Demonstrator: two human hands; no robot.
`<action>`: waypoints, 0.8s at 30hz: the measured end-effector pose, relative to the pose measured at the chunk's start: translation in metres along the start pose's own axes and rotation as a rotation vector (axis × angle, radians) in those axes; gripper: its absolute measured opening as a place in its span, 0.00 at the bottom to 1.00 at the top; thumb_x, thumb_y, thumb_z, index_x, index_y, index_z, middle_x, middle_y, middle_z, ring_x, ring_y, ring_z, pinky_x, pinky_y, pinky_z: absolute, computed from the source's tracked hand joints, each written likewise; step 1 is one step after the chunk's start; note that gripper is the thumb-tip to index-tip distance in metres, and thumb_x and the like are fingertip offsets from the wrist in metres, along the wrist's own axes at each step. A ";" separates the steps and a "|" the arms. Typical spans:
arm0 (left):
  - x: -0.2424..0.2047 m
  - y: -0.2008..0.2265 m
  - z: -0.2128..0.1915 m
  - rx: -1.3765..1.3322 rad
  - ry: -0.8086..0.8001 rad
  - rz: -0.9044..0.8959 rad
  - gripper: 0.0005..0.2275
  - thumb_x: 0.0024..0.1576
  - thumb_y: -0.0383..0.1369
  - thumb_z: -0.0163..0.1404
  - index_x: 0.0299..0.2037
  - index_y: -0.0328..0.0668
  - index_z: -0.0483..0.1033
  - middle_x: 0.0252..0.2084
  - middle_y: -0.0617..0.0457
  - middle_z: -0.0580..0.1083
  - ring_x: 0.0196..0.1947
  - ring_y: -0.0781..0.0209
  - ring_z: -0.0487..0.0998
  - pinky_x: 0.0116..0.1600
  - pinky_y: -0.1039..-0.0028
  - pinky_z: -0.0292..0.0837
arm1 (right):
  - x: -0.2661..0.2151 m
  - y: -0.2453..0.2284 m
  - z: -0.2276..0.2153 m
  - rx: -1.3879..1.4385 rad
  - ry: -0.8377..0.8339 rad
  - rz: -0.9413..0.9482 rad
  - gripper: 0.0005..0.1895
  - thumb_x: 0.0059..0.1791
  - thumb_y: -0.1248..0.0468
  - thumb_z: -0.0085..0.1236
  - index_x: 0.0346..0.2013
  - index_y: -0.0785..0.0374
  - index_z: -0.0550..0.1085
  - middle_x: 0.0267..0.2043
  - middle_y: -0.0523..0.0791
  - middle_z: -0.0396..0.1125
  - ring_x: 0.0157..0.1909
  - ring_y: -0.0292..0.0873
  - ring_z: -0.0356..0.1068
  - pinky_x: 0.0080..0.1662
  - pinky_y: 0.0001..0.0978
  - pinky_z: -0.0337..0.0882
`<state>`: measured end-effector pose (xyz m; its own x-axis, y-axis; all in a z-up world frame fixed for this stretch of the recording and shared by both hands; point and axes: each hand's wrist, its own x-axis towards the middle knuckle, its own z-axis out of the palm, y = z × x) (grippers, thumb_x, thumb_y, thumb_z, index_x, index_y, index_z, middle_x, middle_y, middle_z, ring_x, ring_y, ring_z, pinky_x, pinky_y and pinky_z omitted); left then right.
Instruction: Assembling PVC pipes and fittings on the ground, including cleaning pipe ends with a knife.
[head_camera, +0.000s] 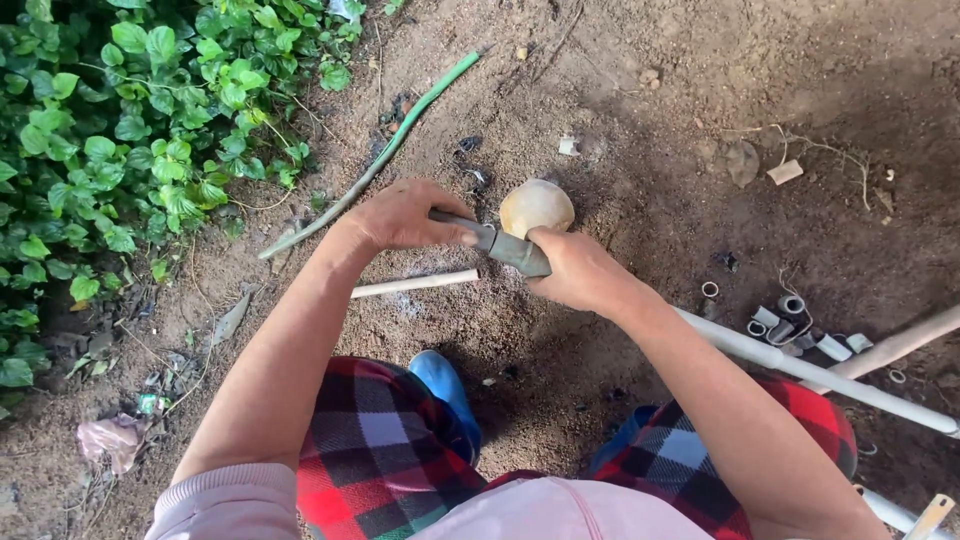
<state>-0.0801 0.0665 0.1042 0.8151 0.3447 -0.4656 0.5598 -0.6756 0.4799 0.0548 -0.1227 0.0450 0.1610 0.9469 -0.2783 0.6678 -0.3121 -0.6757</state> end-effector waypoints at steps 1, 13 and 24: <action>0.003 -0.003 0.003 0.004 0.007 -0.016 0.22 0.41 0.50 0.61 0.45 0.54 0.78 0.40 0.47 0.75 0.45 0.49 0.76 0.55 0.67 0.68 | 0.000 0.000 0.002 -0.004 -0.007 0.000 0.25 0.42 0.63 0.55 0.53 0.65 0.64 0.45 0.58 0.67 0.48 0.58 0.69 0.49 0.46 0.71; 0.020 -0.016 0.001 -0.194 -0.128 -0.057 0.23 0.40 0.49 0.62 0.41 0.46 0.80 0.31 0.46 0.77 0.32 0.53 0.76 0.44 0.69 0.70 | 0.002 -0.003 0.006 -0.008 -0.060 0.028 0.24 0.43 0.64 0.54 0.53 0.64 0.64 0.44 0.55 0.66 0.48 0.54 0.69 0.50 0.46 0.69; 0.020 -0.014 0.010 0.016 -0.150 -0.060 0.21 0.42 0.49 0.58 0.44 0.51 0.79 0.40 0.49 0.78 0.45 0.50 0.76 0.53 0.65 0.68 | 0.006 -0.009 0.009 -0.067 -0.113 0.037 0.24 0.43 0.63 0.54 0.53 0.65 0.64 0.44 0.54 0.67 0.48 0.53 0.70 0.50 0.45 0.69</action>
<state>-0.0734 0.0763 0.0809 0.7481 0.2842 -0.5996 0.6034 -0.6674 0.4365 0.0433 -0.1149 0.0438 0.1060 0.9190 -0.3799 0.7106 -0.3372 -0.6175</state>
